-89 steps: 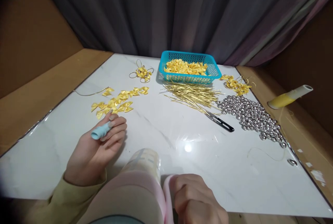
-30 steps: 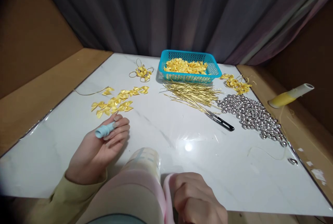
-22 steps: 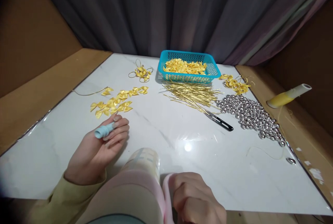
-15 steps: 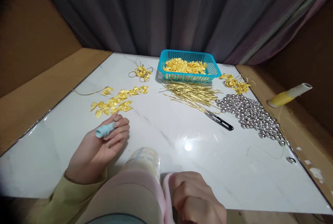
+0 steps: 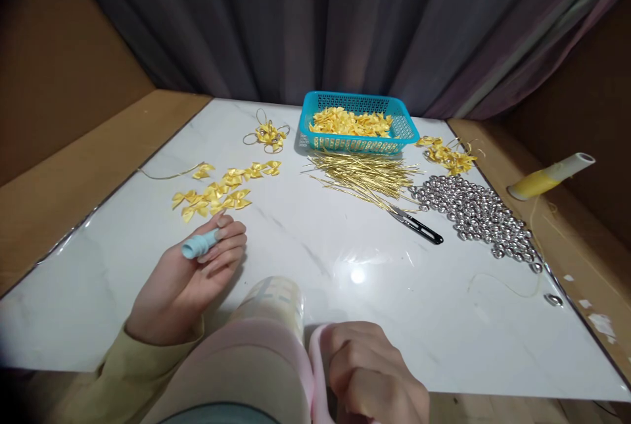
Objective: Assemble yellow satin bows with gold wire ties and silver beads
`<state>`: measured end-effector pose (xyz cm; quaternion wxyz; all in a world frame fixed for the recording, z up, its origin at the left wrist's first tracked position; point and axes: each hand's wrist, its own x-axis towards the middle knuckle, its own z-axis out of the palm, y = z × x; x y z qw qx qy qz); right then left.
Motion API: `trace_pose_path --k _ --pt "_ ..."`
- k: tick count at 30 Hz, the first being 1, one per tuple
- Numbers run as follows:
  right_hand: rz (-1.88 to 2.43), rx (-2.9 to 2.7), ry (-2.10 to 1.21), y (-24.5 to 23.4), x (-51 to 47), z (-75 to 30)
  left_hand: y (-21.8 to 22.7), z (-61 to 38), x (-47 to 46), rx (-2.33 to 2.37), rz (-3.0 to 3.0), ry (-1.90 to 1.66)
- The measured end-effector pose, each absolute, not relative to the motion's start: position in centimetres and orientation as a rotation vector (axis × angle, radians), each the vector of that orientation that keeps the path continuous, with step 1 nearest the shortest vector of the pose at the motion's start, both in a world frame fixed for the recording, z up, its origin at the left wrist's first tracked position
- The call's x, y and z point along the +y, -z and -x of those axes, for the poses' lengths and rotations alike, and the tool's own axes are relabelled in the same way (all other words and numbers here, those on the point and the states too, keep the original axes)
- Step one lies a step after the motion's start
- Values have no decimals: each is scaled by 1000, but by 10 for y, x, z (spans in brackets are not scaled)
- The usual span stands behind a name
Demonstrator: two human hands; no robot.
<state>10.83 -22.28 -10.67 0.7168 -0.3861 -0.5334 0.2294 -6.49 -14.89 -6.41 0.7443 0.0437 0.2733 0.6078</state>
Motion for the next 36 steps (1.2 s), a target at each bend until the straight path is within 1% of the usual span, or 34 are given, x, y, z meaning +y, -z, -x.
trace_pose_path --k 11,16,36 --pt "795 -1202 -603 113 -222 -116 63 65 -147 619 -101 -1329" --pt "841 -1180 -540 110 -221 -110 63 64 -147 621 -105 -1333" --pt "791 -1135 -575 116 -221 -109 66 64 -149 652 -98 -1372"
